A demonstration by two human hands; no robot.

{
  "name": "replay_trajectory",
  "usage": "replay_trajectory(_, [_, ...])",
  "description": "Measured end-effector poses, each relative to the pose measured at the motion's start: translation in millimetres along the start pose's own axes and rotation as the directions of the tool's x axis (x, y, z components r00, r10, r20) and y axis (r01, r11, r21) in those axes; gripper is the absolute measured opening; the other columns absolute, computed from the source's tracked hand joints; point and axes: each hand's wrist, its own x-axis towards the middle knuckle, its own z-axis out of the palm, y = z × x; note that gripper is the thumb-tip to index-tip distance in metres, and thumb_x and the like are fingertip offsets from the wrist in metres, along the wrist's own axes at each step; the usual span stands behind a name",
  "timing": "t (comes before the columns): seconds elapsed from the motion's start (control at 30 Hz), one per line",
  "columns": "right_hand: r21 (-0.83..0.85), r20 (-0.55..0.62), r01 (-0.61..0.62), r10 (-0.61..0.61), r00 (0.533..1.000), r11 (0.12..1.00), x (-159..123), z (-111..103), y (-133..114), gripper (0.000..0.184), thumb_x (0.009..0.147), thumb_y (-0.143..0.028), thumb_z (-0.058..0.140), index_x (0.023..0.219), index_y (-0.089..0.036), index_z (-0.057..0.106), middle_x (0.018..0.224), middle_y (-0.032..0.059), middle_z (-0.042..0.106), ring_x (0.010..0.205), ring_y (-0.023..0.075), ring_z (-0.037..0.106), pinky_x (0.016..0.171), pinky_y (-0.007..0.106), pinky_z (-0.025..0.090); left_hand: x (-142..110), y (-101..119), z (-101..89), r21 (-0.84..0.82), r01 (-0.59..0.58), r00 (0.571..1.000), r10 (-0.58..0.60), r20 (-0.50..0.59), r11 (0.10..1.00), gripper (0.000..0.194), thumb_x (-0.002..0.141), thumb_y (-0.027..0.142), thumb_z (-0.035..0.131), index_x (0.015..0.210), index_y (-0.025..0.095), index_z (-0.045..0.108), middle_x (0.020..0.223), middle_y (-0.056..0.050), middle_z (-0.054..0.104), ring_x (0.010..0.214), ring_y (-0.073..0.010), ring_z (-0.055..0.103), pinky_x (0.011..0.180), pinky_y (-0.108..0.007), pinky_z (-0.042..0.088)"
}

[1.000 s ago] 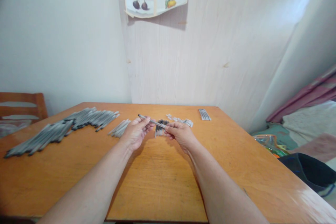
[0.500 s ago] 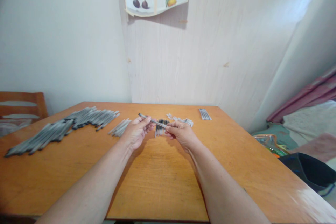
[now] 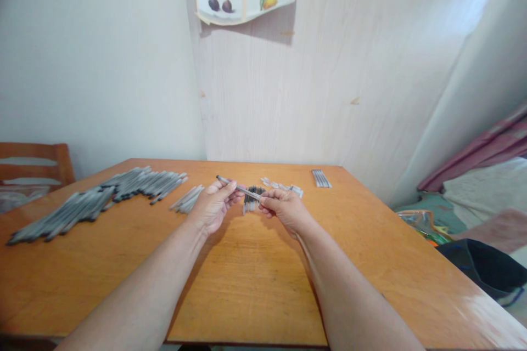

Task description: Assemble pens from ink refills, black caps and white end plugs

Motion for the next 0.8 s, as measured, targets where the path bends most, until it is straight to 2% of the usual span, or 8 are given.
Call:
replay_trajectory(0.2, [-0.029, -0.021, 0.043, -0.044, 0.999, 0.999, -3.2, 4.9, -4.5, 0.027, 0.069, -0.038, 0.078, 0.075, -0.015, 0.066, 0.068, 0.0025, 0.064, 0.055, 0.0092, 0.052, 0.055, 0.025, 0.04, -2.7, 2.7, 2.7, 0.007, -0.027, 1.0, 0.027, -0.007, 1.0, 0.02, 0.078, 0.025, 0.074, 0.086, 0.013, 0.061, 0.083, -0.008, 0.073, 0.068, -0.01, 0.066, 0.066, -0.02, 0.051])
replay_trajectory(0.5, [0.01, -0.008, 0.055, -0.055, 0.998, 0.998, -6.0, 10.0, -10.1, 0.027, 0.069, -0.038, 0.077, 0.075, -0.015, 0.065, 0.067, 0.0016, 0.064, 0.055, 0.0085, 0.051, 0.057, 0.025, 0.041, -0.8, 2.7, 2.1, -0.023, -0.011, 1.0, 0.011, -0.015, 1.0, 0.018, 0.08, 0.023, 0.071, 0.089, 0.013, 0.06, 0.085, -0.008, 0.073, 0.069, -0.0093, 0.066, 0.066, -0.019, 0.052])
replay_trajectory(0.8, [0.024, -0.012, 0.05, -0.05, 0.999, 0.998, -0.2, 13.6, 0.6, 0.03, 0.069, -0.04, 0.079, 0.081, -0.015, 0.067, 0.072, 0.0016, 0.065, 0.058, 0.0084, 0.053, 0.06, 0.024, 0.043, -0.1, 2.1, 1.8, -0.039, -0.018, 0.999, 0.017, -0.033, 0.999, 0.021, 0.077, 0.027, 0.074, 0.086, 0.014, 0.06, 0.086, -0.007, 0.073, 0.071, -0.009, 0.066, 0.068, -0.019, 0.05])
